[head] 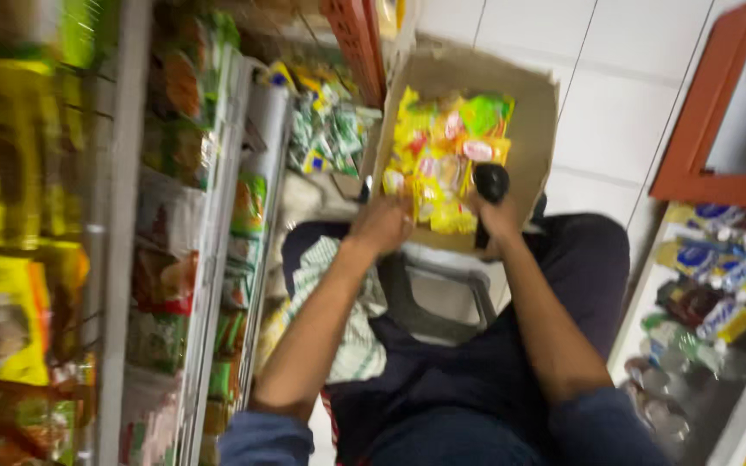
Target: The person uses a handheld scanner to scan barcodes on packets of food seasoning while taking them from a cardboard box and placing them on shelves.
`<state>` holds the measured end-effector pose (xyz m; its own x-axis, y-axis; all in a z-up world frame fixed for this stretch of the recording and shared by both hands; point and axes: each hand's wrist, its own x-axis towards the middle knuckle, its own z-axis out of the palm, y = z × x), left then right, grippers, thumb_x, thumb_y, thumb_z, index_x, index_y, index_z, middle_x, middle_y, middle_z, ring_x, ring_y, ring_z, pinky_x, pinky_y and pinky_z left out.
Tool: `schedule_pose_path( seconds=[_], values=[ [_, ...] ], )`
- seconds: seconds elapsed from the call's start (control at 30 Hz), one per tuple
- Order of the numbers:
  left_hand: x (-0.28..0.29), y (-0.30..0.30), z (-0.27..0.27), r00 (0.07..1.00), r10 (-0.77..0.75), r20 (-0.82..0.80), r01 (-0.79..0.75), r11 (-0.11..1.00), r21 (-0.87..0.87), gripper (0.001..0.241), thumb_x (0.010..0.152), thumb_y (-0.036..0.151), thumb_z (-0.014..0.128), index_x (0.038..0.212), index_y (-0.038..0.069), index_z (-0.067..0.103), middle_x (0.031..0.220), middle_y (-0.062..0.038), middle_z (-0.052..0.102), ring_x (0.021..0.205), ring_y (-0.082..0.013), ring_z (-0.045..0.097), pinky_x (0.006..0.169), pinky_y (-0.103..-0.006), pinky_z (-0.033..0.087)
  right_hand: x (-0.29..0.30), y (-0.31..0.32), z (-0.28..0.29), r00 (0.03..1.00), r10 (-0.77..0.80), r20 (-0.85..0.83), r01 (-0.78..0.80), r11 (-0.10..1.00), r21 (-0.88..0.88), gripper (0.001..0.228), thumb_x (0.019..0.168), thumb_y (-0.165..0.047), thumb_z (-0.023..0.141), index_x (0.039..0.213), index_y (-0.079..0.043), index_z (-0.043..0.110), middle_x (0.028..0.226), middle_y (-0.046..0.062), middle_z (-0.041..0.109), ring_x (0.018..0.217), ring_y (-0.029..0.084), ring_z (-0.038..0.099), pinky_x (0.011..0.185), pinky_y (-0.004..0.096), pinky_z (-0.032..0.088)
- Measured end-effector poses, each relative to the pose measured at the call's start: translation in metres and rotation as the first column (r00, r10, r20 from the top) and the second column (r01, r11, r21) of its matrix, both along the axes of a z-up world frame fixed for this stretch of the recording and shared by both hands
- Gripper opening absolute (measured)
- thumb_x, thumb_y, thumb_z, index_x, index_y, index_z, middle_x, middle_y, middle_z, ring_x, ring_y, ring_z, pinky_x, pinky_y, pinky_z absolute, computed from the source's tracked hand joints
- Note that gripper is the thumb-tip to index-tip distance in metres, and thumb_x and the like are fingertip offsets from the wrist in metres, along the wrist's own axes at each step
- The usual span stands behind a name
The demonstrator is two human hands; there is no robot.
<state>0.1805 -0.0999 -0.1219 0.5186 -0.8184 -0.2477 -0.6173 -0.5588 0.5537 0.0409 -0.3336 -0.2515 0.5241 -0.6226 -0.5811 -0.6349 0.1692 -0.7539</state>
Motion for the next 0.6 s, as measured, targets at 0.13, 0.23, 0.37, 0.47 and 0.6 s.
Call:
schedule_pose_path(
  seconds=[0.13,0.23,0.37,0.47,0.6],
  values=[
    [0.011,-0.010,-0.003,0.999,0.047,-0.020,-0.047,0.999,-0.001,0.029,0.086,0.021,0.067,0.110,0.004,0.068,0.104,-0.019,0.070,0.102,-0.0413,0.065,0.088,-0.0537,0.051,0.007,-0.002,-0.067,0.997,0.062,0.047,-0.067,0.993,0.094,0.021,0.082,-0.019,0.075,0.098,-0.005,0.072,0.076,0.003,0.067,0.062,0.011,0.061,0.055,0.032,0.050],
    [0.007,-0.008,-0.012,0.992,0.078,-0.103,-0.087,0.992,-0.088,0.029,0.088,0.020,0.067,0.112,0.003,0.067,0.111,-0.020,0.069,0.108,-0.0417,0.064,0.093,-0.0518,0.051,0.022,-0.002,-0.121,0.996,0.041,-0.079,-0.028,0.986,0.165,0.026,0.083,-0.023,0.080,0.093,0.000,0.073,0.077,0.012,0.070,0.062,0.017,0.063,0.057,0.035,0.050],
    [0.006,-0.018,-0.030,0.982,0.124,-0.146,-0.145,0.978,-0.148,0.040,0.091,0.020,0.069,0.126,0.003,0.065,0.122,-0.025,0.065,0.115,-0.0454,0.060,0.099,-0.0504,0.049,0.022,0.011,-0.176,0.971,-0.035,-0.237,0.076,0.983,0.165,0.030,0.081,-0.027,0.080,0.096,-0.002,0.074,0.081,0.011,0.072,0.067,0.019,0.068,0.062,0.036,0.055],
    [0.008,-0.024,-0.037,0.951,0.157,-0.266,-0.171,0.985,-0.031,0.047,0.094,0.026,0.067,0.135,0.005,0.060,0.129,-0.023,0.065,0.121,-0.0420,0.060,0.103,-0.0481,0.048,0.020,0.005,-0.198,0.937,-0.044,-0.345,0.079,0.993,0.088,0.037,0.083,-0.031,0.084,0.099,0.001,0.072,0.084,0.014,0.072,0.071,0.024,0.069,0.066,0.041,0.055],
    [0.012,-0.028,-0.047,0.937,0.159,-0.310,-0.148,0.987,0.059,0.054,0.092,0.030,0.068,0.139,0.005,0.058,0.135,-0.024,0.061,0.125,-0.0415,0.057,0.105,-0.0490,0.046,0.018,0.017,-0.214,0.984,-0.055,-0.172,0.037,0.994,-0.104,0.040,0.076,-0.029,0.086,0.105,-0.004,0.073,0.092,0.015,0.075,0.082,0.026,0.072,0.075,0.042,0.055]
  ],
)
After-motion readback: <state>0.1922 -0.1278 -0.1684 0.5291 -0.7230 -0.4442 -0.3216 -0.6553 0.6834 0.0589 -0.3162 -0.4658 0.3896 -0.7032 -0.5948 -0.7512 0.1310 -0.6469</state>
